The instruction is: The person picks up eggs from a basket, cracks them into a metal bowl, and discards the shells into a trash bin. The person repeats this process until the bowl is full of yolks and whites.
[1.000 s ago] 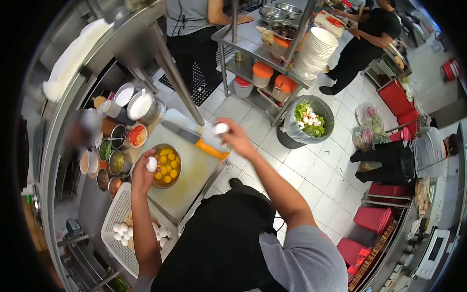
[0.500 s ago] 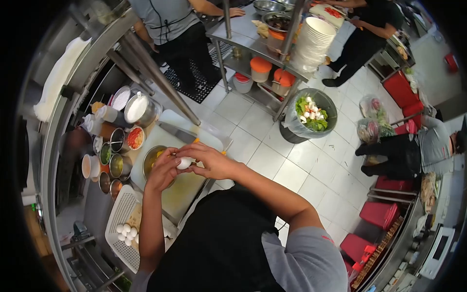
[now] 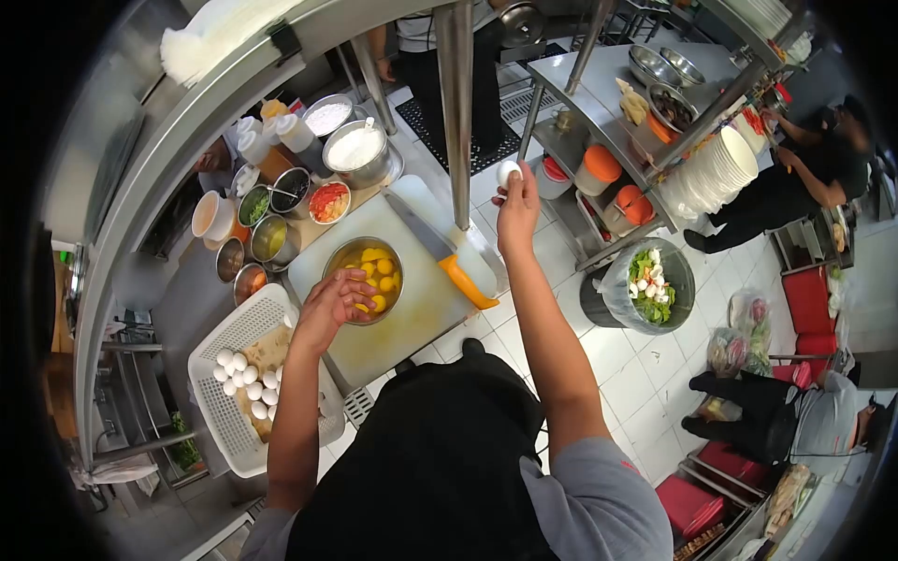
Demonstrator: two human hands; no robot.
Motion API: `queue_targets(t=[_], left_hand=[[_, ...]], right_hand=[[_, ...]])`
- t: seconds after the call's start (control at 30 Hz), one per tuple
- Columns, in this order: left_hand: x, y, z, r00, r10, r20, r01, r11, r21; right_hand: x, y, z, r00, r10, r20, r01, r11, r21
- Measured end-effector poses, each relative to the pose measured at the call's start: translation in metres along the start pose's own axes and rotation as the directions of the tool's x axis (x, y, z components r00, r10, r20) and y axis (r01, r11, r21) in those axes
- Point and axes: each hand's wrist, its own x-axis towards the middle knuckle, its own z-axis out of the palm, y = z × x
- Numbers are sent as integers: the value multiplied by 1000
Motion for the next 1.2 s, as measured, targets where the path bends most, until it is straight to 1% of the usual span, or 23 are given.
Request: queue_targets(t=[0.03,0.1,0.13,0.17,0.23,0.3,0.33,0.4,0.43,0.5,0.57,0.63,0.7,0.77,0.8,0.87,0.93,0.97,1.0,1.03,1.07,1.1,1.2], left_hand=[[-2,-2,-3,1000,5,-6,-5,1000,-7],[-4,-3,-10,999,2,-34,-1,1000,9],[-4,-3,-10,999,4,-38,-4,1000,6],[-4,-2,-10,999,-2,-44,3,1000,18],[-2,-1,-7,999,-10,-50,11,1000,23],[4,2,-3,997,22,-71,-13,992,127],[9,4,-1,997,26,-74,-17,992,124],[19,6,6,989,149,25,-150,949,279],[24,7,12,982,182,47,-188,942,279],[33,10,24,977,210,47,-215,934,286],[40,15,29,974,197,117,-226,909,351],[42,15,27,972,200,120,-230,900,370],[44,16,21,970,202,131,-238,894,379],[45,13,14,963,242,118,-269,879,394],[46,9,10,963,244,115,-269,879,393],[49,-2,0,971,228,78,-241,927,286],[51,-10,-8,973,230,34,-230,923,308],[50,-14,-12,974,225,-2,-212,920,331],[52,-18,-14,974,225,-5,-211,921,329],[53,-20,-15,971,227,-78,-183,910,372],[54,-22,-16,962,231,-149,-151,898,413],[55,-24,-18,962,229,-149,-149,898,414],[54,-20,-21,957,187,-221,-82,907,412]], right_hand=[[1,3,1,1000,0,10,0,1000,-4],[0,11,3,983,20,181,17,980,-199],[-15,-3,13,968,71,242,-31,986,-165],[-13,1,10,967,72,245,-31,985,-168],[-6,4,0,977,133,167,-128,991,-41],[-13,2,-12,978,144,151,-140,990,-33],[-21,-1,-18,957,223,184,-225,974,-7],[-45,-10,-17,884,387,262,-398,917,-12],[-59,-13,-12,876,396,276,-408,913,-16],[-84,-16,1,741,448,500,-449,885,-126],[-101,-14,21,713,446,541,-442,885,-147],[-107,-7,35,711,408,573,-339,913,-229],[-111,-4,49,700,418,579,-325,908,-263],[-114,0,58,677,403,616,-205,907,-369],[-114,-1,61,660,422,621,-183,893,-411],[-114,1,62,649,424,632,-137,882,-451],[-117,3,66,635,423,646,-84,870,-487],[-122,5,67,651,270,709,106,893,-437],[-126,7,67,637,114,762,292,880,-375],[-129,5,70,637,116,762,291,879,-377],[-131,1,74,587,91,805,375,850,-370],[-133,-1,77,532,68,844,457,816,-354],[-138,2,86,533,87,842,484,785,-387]])
